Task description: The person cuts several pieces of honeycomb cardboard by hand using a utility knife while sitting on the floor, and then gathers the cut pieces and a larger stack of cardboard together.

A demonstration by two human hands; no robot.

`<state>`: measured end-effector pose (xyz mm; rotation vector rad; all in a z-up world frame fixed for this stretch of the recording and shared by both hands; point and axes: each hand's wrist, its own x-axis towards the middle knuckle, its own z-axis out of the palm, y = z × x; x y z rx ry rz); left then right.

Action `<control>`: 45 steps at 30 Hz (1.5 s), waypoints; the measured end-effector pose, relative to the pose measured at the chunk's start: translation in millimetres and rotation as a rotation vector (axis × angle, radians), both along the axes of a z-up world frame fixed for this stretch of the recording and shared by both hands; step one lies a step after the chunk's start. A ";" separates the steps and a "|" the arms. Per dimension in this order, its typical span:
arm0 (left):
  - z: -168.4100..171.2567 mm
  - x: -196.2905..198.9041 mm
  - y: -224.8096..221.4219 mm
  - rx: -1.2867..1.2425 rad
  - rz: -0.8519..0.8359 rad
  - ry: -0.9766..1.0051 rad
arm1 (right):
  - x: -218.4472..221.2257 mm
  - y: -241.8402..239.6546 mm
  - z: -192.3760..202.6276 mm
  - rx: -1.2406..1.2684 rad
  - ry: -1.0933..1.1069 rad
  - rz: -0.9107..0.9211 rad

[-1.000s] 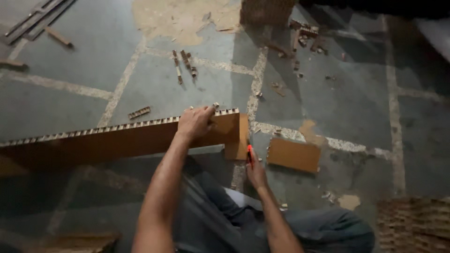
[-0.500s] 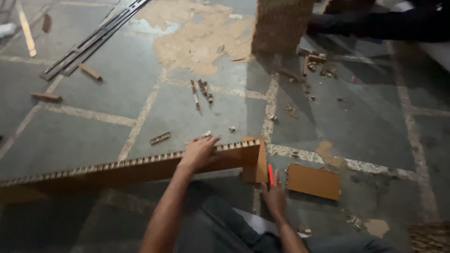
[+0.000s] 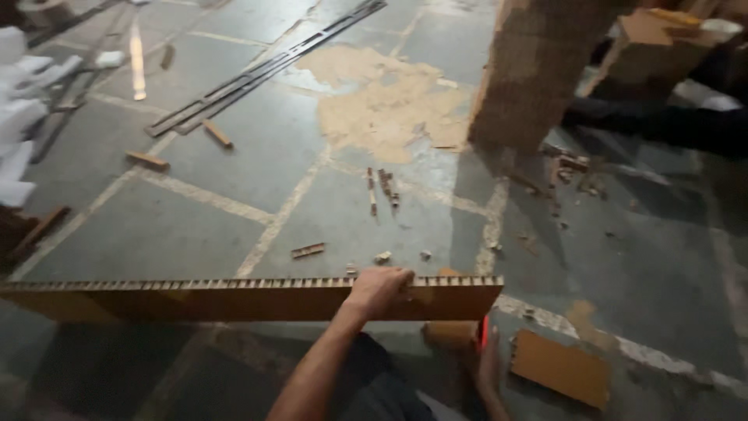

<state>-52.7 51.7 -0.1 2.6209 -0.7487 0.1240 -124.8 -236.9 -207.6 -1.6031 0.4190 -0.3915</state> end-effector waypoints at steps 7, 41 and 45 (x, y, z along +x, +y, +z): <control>-15.9 12.6 -8.4 0.140 0.031 0.072 | -9.1 -95.9 62.2 0.458 0.327 -0.151; -14.6 13.9 -12.9 0.165 -0.026 0.026 | -62.6 6.2 225.2 -0.184 -0.006 0.416; 0.3 11.9 -22.5 0.085 -0.092 0.020 | -96.8 9.4 176.0 -0.315 0.215 0.239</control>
